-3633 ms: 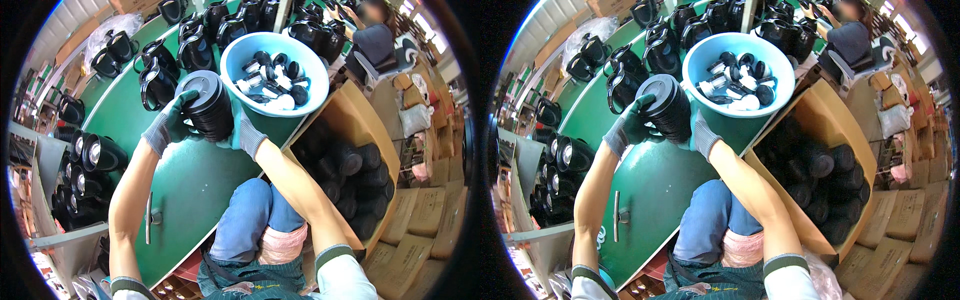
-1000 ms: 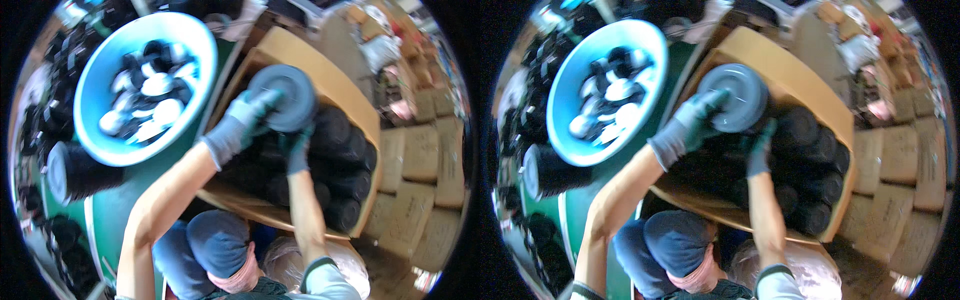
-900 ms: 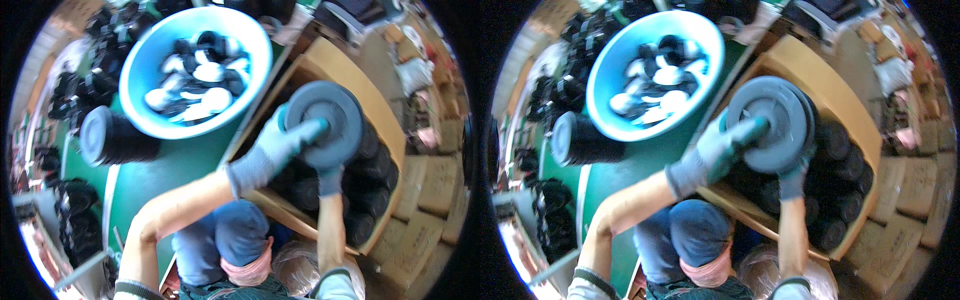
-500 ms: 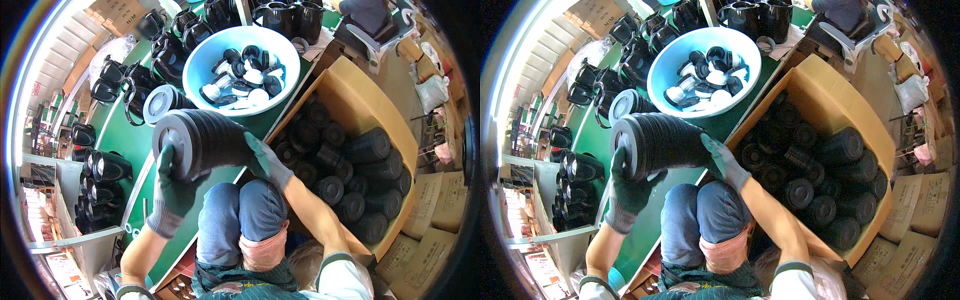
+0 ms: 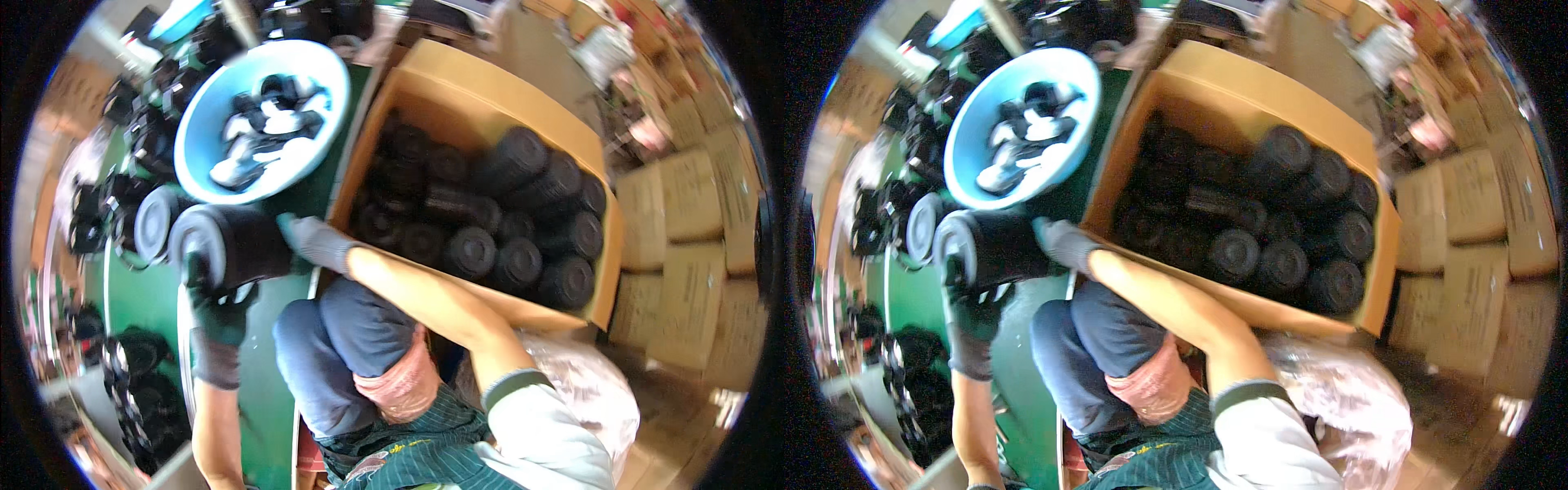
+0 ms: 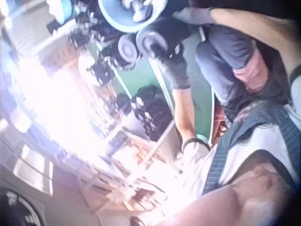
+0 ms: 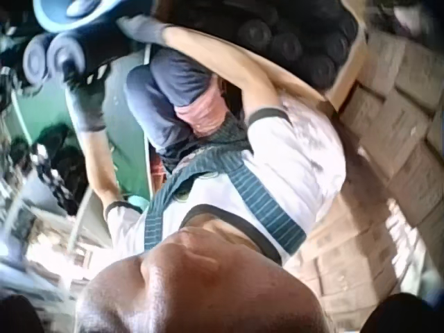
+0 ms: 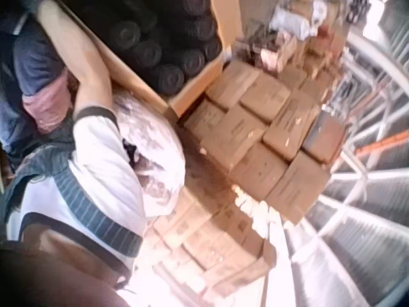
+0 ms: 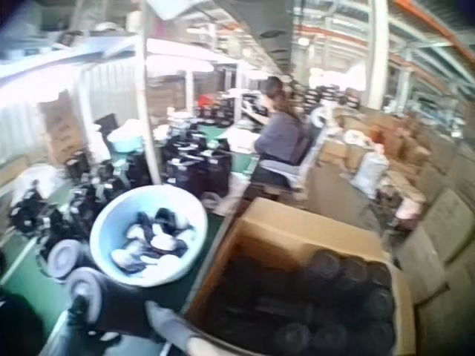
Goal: The person assembles black kettles by inserting a metal rod into the base and screwing on a lid. They handle the kettles one at a time, placing finished units on a green workbench and retrieving new ones from a cardboard box.
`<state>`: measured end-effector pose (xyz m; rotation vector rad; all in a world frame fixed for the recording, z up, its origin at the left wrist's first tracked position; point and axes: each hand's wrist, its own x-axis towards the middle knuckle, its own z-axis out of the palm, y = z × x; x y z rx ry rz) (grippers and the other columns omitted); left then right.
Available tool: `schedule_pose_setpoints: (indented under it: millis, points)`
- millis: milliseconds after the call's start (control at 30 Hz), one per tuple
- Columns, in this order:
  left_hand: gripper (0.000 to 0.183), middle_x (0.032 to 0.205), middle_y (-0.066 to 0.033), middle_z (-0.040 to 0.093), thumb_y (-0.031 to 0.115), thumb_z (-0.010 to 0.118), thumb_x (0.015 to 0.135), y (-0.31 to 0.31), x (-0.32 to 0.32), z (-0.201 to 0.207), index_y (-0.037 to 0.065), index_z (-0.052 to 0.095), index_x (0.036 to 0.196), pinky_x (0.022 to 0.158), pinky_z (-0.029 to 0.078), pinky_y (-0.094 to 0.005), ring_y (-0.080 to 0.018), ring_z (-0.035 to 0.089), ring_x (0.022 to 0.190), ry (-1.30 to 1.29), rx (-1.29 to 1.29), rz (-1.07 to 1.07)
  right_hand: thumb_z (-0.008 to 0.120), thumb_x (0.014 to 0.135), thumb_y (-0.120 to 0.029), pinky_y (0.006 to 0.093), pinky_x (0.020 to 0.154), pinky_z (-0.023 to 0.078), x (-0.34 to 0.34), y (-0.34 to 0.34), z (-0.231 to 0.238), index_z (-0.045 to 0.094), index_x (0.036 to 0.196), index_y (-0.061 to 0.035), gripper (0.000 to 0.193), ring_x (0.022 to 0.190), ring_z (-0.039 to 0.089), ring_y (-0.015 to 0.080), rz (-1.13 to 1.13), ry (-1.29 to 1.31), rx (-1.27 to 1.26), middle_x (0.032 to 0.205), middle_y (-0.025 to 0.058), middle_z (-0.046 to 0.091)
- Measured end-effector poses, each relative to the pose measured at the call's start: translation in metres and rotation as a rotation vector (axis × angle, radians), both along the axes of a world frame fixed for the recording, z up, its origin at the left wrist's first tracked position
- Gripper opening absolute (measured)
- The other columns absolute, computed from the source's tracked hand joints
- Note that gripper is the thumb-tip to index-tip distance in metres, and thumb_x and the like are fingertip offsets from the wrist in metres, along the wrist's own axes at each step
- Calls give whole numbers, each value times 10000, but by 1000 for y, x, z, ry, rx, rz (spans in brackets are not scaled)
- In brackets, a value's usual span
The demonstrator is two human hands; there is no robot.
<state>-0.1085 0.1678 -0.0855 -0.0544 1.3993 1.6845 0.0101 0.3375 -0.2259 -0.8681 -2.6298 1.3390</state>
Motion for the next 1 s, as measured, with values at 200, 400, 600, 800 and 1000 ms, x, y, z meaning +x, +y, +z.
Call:
schedule_pose_setpoints:
  millis: [200, 400, 600, 800, 1000]
  points:
    - [770, 1583, -171, 460, 563, 716, 886, 20, -32, 19, 190, 500, 1524, 1133, 354, -678, -400, 413, 1447, -136, -59, -105, 384, 1102, -228, 432, 902, 582, -7, -10, -7, 533, 1324, 44, 381, 1046, 714, 392, -162, 70, -147, 1170, 251, 675]
    - [627, 1649, -140, 301, 490, 641, 977, -17, -17, 36, 295, 458, 1543, 1117, 361, -651, -364, 311, 1490, -29, 17, 95, 509, 1060, -477, 320, 728, 548, 156, 11, 6, 734, 1159, -81, 465, 786, 663, 146, -680, 621, -766, 916, 68, 724]
    - [810, 1640, -223, 331, 422, 590, 996, -13, 110, 52, -18, 287, 1604, 1279, 190, -480, -337, 292, 1541, 1215, 83, -226, 432, 1020, -630, 488, 1081, 458, 307, 109, -126, 552, 1473, -102, 705, 1346, 551, 401, -1446, -76, -212, 1434, 207, 612]
    - [563, 1335, -157, 666, 369, 657, 1002, 159, 136, -66, 51, 563, 1457, 1050, 494, -359, -243, 655, 1182, 882, -212, -1266, 565, 914, -745, 527, 982, 478, 299, 127, -166, 547, 1450, -57, 872, 1274, 544, 374, -1478, -47, -728, 1406, 142, 597]
    - [914, 1590, -190, 427, 602, 619, 961, 297, 182, -261, 66, 291, 1624, 1167, 371, -507, -350, 450, 1428, 646, -777, -1122, 600, 849, -801, 422, 977, 476, 304, 132, -204, 604, 1357, 45, 987, 1129, 640, 313, -1397, -240, -398, 1236, 188, 684]
